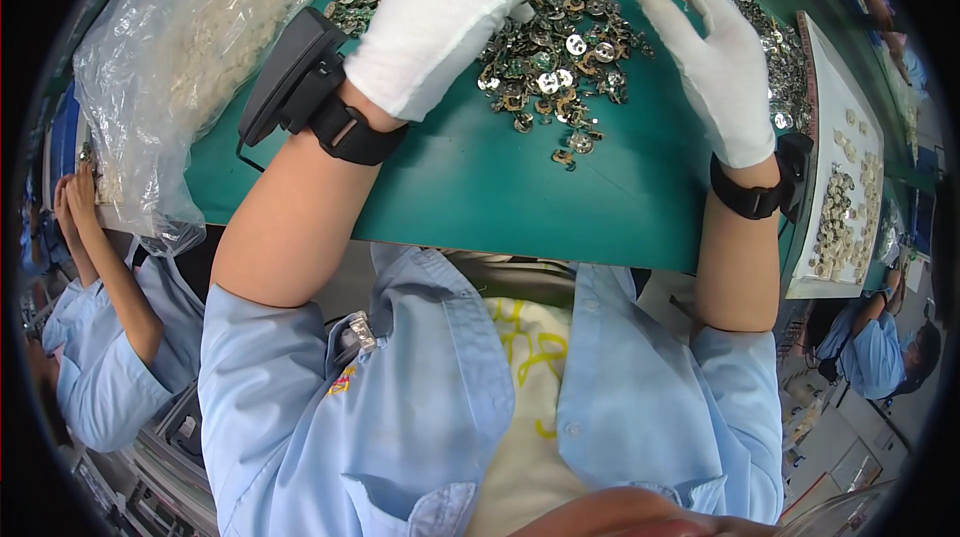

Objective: The person sorts through a pile of small metal components by hand, picking them up and pressing them onto a circuit board. After filling the board, the person lifts it and shakes it before setting it aside.

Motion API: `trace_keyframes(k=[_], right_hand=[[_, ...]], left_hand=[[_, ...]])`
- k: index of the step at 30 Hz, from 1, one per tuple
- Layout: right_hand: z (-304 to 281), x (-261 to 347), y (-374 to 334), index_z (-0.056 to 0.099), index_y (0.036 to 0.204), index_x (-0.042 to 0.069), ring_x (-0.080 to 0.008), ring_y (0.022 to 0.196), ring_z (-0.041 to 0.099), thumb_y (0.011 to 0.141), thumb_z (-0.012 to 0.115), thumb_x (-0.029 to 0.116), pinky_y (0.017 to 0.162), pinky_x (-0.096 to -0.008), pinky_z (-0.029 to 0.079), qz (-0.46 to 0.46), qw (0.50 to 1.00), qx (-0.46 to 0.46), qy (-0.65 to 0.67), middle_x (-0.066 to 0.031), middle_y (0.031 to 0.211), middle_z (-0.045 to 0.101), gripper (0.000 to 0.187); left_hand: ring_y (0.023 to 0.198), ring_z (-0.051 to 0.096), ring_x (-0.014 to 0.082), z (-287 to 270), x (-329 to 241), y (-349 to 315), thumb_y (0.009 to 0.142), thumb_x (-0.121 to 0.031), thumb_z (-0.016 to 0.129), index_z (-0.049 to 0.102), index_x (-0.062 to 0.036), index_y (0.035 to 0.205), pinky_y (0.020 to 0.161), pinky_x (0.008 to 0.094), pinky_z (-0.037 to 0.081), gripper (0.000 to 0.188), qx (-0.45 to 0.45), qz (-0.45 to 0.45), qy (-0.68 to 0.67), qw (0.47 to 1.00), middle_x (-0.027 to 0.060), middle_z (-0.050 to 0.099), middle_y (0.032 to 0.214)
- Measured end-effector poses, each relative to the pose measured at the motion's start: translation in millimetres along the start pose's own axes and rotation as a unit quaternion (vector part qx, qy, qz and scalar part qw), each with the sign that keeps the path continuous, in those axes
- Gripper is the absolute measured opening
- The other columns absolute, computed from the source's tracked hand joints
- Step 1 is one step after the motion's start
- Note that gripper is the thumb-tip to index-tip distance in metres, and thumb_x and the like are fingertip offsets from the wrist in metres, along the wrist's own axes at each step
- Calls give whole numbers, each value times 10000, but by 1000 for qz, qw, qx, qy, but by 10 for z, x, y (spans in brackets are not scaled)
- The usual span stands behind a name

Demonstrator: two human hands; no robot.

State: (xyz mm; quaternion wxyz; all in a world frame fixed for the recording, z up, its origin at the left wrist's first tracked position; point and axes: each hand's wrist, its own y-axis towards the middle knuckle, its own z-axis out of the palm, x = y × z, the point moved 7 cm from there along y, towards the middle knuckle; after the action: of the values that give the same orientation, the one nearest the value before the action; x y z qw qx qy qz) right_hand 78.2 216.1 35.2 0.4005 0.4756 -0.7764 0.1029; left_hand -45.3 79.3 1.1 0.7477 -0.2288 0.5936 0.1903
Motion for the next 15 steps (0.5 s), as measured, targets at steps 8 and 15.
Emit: trace_keyframes(k=[8, 15], right_hand=[[-46, -110, 1, 655, 1057, 21, -65, 866, 537, 877, 611, 224, 779, -195, 409, 63, 996, -11, 65, -19, 949, 626, 274], [-35, -62, -2, 654, 1064, 28, -79, 863, 544, 880, 602, 212, 778, -199, 414, 13, 999, -4, 33, -27, 938, 625, 266]], left_hand=[[828, 593, 133, 118, -96, -9, 932, -109, 522, 413, 27, 1289, 732, 237, 486, 398, 303, 268, -152, 902, 88, 588, 1054], [903, 616, 168, 155, -58, -17, 928, -85, 523, 358, 34, 1356, 768, 252, 511, 473, 146, 54, -134, 979, 134, 578, 1145]])
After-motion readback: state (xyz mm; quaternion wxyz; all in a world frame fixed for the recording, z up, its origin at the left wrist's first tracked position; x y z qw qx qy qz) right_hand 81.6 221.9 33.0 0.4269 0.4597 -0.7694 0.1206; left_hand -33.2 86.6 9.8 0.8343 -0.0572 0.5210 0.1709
